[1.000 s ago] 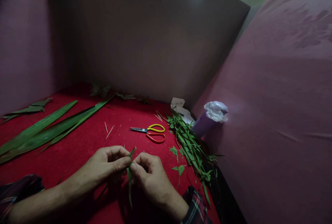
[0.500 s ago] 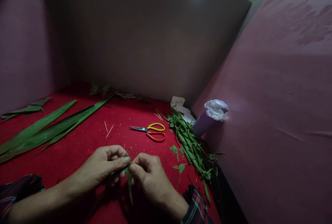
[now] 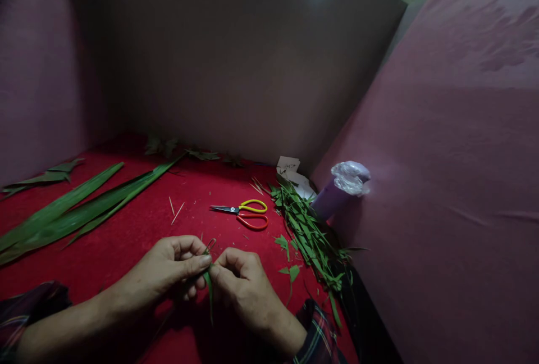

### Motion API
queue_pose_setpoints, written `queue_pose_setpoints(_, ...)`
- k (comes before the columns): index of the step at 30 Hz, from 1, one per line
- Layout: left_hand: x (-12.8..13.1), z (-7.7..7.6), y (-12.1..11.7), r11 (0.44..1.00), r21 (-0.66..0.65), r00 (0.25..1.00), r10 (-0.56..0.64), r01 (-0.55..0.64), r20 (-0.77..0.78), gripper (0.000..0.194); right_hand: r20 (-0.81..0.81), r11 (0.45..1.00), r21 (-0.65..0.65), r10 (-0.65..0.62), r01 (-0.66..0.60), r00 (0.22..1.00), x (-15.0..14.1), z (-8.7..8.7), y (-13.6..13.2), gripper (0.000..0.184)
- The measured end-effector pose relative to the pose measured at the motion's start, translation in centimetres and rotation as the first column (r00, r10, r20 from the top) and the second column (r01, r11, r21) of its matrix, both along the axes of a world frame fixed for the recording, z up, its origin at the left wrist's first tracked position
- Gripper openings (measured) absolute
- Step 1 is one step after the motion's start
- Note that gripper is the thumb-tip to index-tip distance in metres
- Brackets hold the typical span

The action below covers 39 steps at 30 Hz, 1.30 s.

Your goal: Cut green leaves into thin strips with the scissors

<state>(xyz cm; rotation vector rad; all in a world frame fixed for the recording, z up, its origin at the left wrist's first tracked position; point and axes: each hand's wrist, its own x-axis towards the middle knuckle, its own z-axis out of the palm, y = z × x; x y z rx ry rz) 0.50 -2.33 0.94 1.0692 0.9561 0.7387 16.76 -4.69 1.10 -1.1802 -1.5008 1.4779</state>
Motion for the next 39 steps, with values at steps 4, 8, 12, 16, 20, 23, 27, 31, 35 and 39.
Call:
queue_pose_setpoints(4, 0.11, 0.23, 0.03, 1.000, -0.012, 1.000, 0.023, -0.023, -0.007, 0.031, -0.010, 1.000, -0.025, -0.001, 0.000, 1.000, 0.08, 0.19, 0.05, 0.027)
queue_pose_setpoints(8, 0.24, 0.45, 0.10, 0.999, -0.018, 1.000, 0.026, -0.026, -0.006, 0.031, -0.033, 0.999, -0.047, 0.009, -0.011, 0.999, 0.08, -0.20, 0.15, 0.028)
queue_pose_setpoints(12, 0.30, 0.65, -0.09, 0.999, -0.018, 0.999, 0.036, -0.035, 0.023, 0.032, -0.065, 1.000, -0.008, 0.027, -0.028, 0.998, -0.09, -0.29, 0.11, 0.028)
queue_pose_setpoints(16, 0.10, 0.65, -0.23, 1.000, 0.014, 0.998, -0.003, 0.002, 0.062, 0.033, -0.090, 0.999, 0.051, 0.002, 0.002, 0.996, 0.03, -0.03, 0.12, 0.027)
queue_pose_setpoints(20, -0.11, 0.43, -0.06, 0.998, 0.041, 0.999, -0.040, 0.039, 0.015, 0.034, -0.095, 0.999, 0.033, -0.034, 0.037, 0.995, 0.35, -0.01, 0.22, 0.028)
queue_pose_setpoints(23, -0.07, 0.37, -0.07, 0.999, -0.003, 0.999, -0.048, 0.048, -0.015, 0.034, -0.094, 0.999, 0.026, -0.034, 0.037, 0.995, 0.44, 0.00, 0.26, 0.027)
queue_pose_setpoints(27, 0.06, 0.54, -0.27, 0.998, -0.044, 0.999, -0.048, 0.048, -0.005, 0.032, -0.051, 0.998, 0.051, -0.018, 0.021, 0.999, 0.42, 0.14, 0.23, 0.026)
queue_pose_setpoints(31, 0.12, 0.65, -0.33, 0.999, -0.034, 1.000, -0.015, 0.014, -0.008, 0.033, -0.015, 0.996, 0.084, -0.022, 0.024, 1.000, 0.45, 0.18, 0.21, 0.025)
queue_pose_setpoints(35, 0.12, 0.38, -0.27, 0.999, -0.041, 1.000, -0.028, 0.028, 0.012, 0.034, -0.010, 0.997, 0.074, -0.015, 0.016, 1.000, 0.54, 0.06, 0.26, 0.025)
queue_pose_setpoints(39, 0.12, 0.00, -0.25, 0.999, -0.019, 0.999, -0.040, 0.040, 0.036, 0.034, -0.023, 0.997, 0.075, 0.004, -0.002, 1.000, 0.47, -0.16, 0.13, 0.023)
